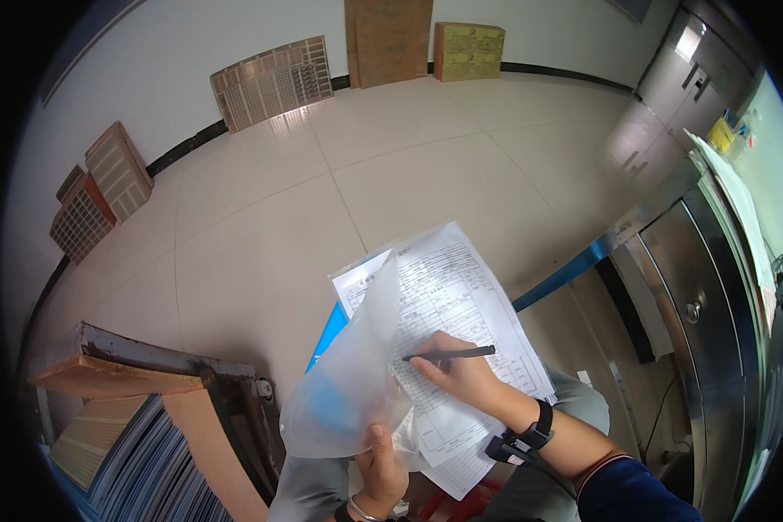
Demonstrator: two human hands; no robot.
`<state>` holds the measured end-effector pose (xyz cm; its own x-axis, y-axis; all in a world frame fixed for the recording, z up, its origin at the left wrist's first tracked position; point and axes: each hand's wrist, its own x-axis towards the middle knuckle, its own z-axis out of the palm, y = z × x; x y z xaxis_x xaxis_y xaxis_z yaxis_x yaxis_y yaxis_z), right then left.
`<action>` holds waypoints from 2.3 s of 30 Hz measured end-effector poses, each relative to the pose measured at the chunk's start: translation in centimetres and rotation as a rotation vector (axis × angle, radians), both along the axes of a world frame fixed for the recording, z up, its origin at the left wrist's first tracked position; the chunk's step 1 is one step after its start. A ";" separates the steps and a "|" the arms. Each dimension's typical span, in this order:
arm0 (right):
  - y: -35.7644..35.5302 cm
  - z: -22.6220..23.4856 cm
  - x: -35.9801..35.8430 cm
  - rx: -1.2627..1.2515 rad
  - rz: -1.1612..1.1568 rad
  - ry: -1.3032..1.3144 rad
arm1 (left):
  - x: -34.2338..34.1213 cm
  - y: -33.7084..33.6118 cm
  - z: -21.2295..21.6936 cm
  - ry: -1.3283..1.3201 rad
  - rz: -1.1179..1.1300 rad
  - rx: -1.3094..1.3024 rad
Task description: Inspecting metal sheets and filling out production logs.
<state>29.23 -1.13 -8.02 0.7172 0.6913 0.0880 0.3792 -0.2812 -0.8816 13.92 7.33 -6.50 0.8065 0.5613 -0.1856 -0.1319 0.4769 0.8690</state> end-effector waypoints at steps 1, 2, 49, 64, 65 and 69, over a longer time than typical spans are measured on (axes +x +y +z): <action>0.0 0.2 0.0 -0.011 -0.011 0.015 | 0.0 0.0 0.0 0.000 -0.005 0.006; -0.1 0.2 0.0 -0.023 -0.023 0.030 | 0.0 0.0 -0.1 0.001 -0.007 0.007; -22.5 12.5 -12.2 0.202 -0.569 -0.291 | -3.2 2.1 -3.5 0.408 -0.178 1.652; -52.1 27.2 -30.8 0.888 -1.561 -0.794 | -3.3 0.0 -3.6 0.404 0.245 0.640; -53.5 27.0 -32.0 0.830 -1.605 -0.798 | -3.5 -0.6 -3.0 0.386 0.220 0.445; -60.3 25.5 -34.7 0.613 -1.825 -0.570 | -4.9 -0.8 -1.6 0.324 0.164 0.094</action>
